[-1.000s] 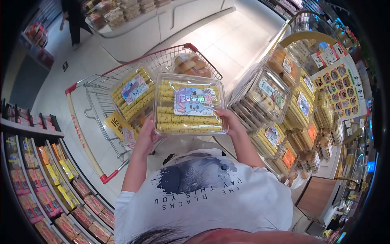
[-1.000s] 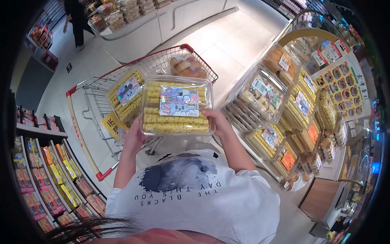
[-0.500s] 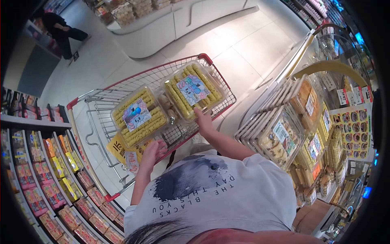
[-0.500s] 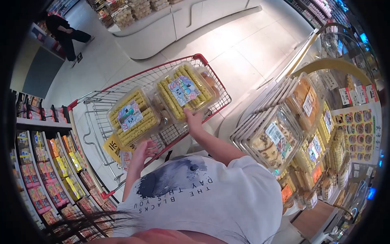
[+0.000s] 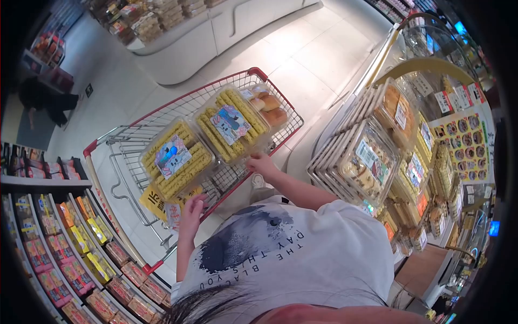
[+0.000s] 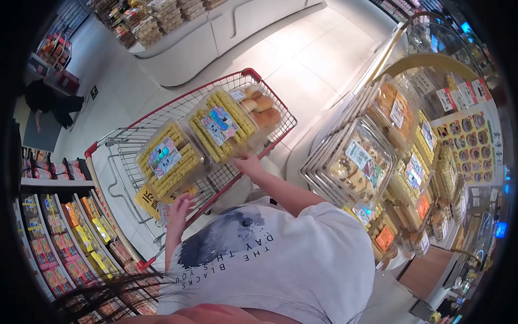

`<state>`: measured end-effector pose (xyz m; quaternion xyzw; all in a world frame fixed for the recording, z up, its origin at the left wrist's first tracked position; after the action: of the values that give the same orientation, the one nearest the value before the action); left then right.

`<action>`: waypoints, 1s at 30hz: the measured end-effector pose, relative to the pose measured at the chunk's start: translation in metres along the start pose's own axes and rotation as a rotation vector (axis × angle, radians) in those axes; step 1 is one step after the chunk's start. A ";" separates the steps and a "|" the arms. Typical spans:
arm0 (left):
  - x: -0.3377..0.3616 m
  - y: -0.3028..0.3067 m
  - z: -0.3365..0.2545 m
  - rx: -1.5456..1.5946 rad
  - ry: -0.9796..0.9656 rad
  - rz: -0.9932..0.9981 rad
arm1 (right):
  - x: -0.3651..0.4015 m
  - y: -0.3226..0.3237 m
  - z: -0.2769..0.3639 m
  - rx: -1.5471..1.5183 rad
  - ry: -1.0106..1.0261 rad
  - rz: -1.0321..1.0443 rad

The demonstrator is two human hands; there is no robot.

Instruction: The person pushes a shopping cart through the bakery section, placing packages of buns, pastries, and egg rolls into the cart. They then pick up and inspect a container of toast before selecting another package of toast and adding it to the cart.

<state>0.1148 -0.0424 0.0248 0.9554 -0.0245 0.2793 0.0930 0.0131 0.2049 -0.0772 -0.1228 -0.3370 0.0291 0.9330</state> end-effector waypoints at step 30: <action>0.112 0.267 0.124 -0.003 0.020 -0.623 | 0.220 0.130 -0.163 -0.228 -0.010 -0.270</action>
<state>0.2485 -0.3276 0.0263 0.9140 0.2698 0.2467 0.1759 0.2903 0.3263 -0.0934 -0.1811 -0.3564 -0.1342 0.9068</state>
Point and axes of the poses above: each hand's wrist, its own x-axis away from the middle knuckle, its own y-axis out of the back of the hand, z = x × y, the point moved 8 cm from there along -x, towards the middle knuckle, and after that the axes turned 7 degrees about -x, right-handed, at the moved point
